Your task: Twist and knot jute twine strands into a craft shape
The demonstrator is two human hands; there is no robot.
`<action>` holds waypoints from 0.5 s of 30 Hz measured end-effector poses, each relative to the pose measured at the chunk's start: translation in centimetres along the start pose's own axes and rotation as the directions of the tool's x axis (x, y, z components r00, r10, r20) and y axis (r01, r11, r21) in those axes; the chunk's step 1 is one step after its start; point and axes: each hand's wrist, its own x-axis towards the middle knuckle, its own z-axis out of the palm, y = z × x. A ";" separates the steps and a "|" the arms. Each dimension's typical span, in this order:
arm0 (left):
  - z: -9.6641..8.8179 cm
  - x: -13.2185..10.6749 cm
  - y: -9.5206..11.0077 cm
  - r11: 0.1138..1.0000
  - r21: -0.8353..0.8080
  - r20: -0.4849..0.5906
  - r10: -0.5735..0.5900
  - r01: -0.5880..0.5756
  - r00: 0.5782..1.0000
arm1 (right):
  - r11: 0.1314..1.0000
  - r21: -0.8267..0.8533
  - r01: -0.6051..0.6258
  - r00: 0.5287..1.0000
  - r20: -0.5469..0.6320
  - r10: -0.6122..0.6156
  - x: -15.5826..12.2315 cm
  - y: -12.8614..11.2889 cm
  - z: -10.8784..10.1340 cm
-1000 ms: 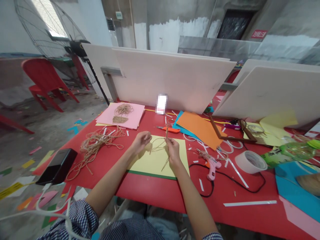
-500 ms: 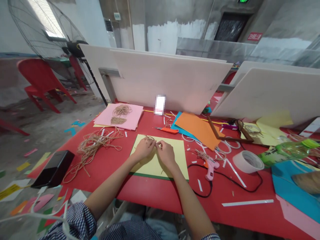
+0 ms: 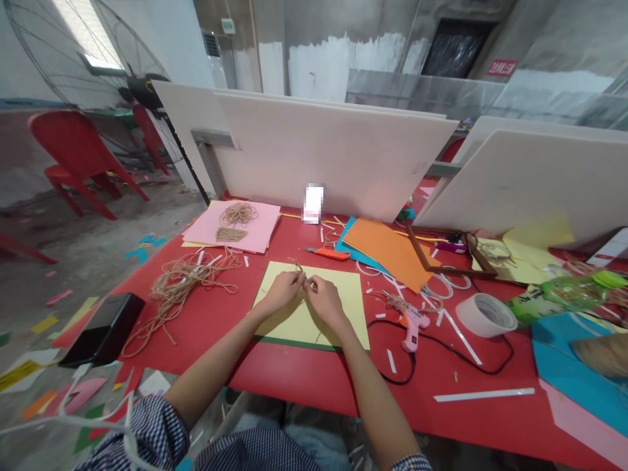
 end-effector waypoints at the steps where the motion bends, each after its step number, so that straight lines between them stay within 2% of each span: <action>1: -0.1 0.1 -0.1 1.000 -0.006 -0.001 -0.001 0.001 1.000 | 1.000 0.025 0.005 1.000 0.003 -0.005 0.0 0.1 0.0; 4: -0.4 0.2 -0.4 0.999 -0.037 0.006 -0.021 0.022 1.000 | 0.991 0.128 0.029 0.999 0.042 -0.035 0.1 0.2 0.0; 7: -0.9 0.2 -0.6 0.987 -0.159 0.010 -0.033 0.034 0.999 | 0.972 0.235 0.024 0.994 0.101 -0.049 0.3 0.3 -0.3; 12: -1.5 0.5 -0.7 0.888 -0.457 0.079 -0.011 0.046 0.997 | 0.936 0.353 -0.005 0.986 0.160 -0.055 0.3 0.2 -0.6; 15: -1.5 0.7 -0.7 0.839 -0.536 0.133 -0.027 0.095 0.991 | 0.925 0.380 -0.004 0.986 0.153 -0.059 0.3 0.1 -0.6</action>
